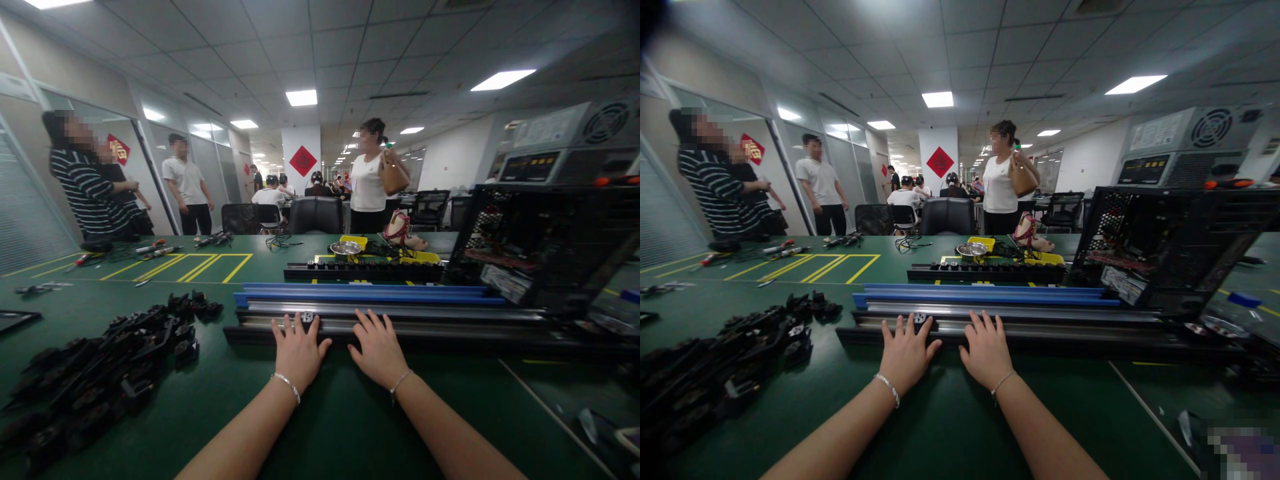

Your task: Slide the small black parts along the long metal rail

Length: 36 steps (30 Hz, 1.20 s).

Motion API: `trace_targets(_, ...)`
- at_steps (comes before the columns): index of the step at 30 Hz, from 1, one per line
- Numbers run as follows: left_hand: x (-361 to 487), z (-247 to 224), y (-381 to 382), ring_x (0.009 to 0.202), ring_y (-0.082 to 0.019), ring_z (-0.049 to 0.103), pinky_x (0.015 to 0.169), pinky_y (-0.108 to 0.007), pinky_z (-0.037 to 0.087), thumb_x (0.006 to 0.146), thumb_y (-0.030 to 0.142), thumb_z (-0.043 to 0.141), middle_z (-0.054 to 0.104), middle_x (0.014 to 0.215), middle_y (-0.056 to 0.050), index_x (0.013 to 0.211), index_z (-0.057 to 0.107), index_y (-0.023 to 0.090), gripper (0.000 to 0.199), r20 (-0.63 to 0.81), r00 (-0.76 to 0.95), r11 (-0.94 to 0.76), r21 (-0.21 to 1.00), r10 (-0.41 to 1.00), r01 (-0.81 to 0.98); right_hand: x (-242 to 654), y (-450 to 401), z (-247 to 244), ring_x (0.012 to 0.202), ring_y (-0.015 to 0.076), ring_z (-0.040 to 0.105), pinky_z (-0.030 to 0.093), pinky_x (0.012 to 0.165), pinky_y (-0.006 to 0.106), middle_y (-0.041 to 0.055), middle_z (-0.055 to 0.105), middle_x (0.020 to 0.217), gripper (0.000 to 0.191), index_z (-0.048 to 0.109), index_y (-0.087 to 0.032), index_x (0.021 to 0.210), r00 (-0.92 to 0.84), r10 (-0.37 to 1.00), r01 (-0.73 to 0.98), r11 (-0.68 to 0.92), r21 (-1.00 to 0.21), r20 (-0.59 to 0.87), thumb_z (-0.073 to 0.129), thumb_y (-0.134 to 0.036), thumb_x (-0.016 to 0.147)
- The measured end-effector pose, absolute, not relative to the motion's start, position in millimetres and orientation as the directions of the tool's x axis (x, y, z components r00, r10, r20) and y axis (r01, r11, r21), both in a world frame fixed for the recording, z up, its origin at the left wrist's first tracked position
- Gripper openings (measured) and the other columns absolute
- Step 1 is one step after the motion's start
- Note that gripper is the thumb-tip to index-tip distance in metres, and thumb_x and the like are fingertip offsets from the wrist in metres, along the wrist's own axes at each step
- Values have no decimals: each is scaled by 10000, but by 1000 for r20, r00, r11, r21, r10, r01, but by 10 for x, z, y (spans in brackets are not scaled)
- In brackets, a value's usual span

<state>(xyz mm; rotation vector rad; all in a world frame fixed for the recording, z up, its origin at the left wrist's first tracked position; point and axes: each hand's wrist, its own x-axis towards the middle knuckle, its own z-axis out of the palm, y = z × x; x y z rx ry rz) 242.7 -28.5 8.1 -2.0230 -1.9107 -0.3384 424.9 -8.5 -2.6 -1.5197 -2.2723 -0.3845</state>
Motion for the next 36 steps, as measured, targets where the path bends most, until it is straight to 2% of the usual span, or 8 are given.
trace_targets(7,2423,113,-289,1242,-416,337,973,-660,93,834,621,271,459,1329,-171,1317,428,295,604,353,3,28,-81,936,996,4246,-81,-20,1268,298,313,151,1037,509,92,444,1351,273,590,-198,978,-344,825,926,376,19,449,495,-370,788)
trace_targets(19,2387,92,-274,1229,-437,345,936,-672,156,829,636,249,434,1350,-165,1333,383,348,595,349,-8,38,-77,937,996,4245,-83,-20,1269,300,311,150,1037,510,92,445,1350,271,589,-195,985,-347,822,924,382,14,452,499,-356,786)
trace_targets(25,2342,102,-258,1238,-439,327,939,-669,151,827,642,236,424,1352,-188,1347,375,306,634,346,-51,83,-78,937,994,4244,-79,-21,1272,296,308,149,1040,507,89,440,1355,266,590,-195,975,-345,825,925,381,12,447,492,-359,789)
trace_targets(36,2265,128,-241,1248,-443,310,932,-679,158,818,664,205,399,1372,-184,1346,368,323,649,306,-95,121,-68,947,990,4254,-73,-18,1271,301,310,154,1036,507,86,439,1357,265,593,-197,967,-346,829,927,375,22,440,491,-364,789)
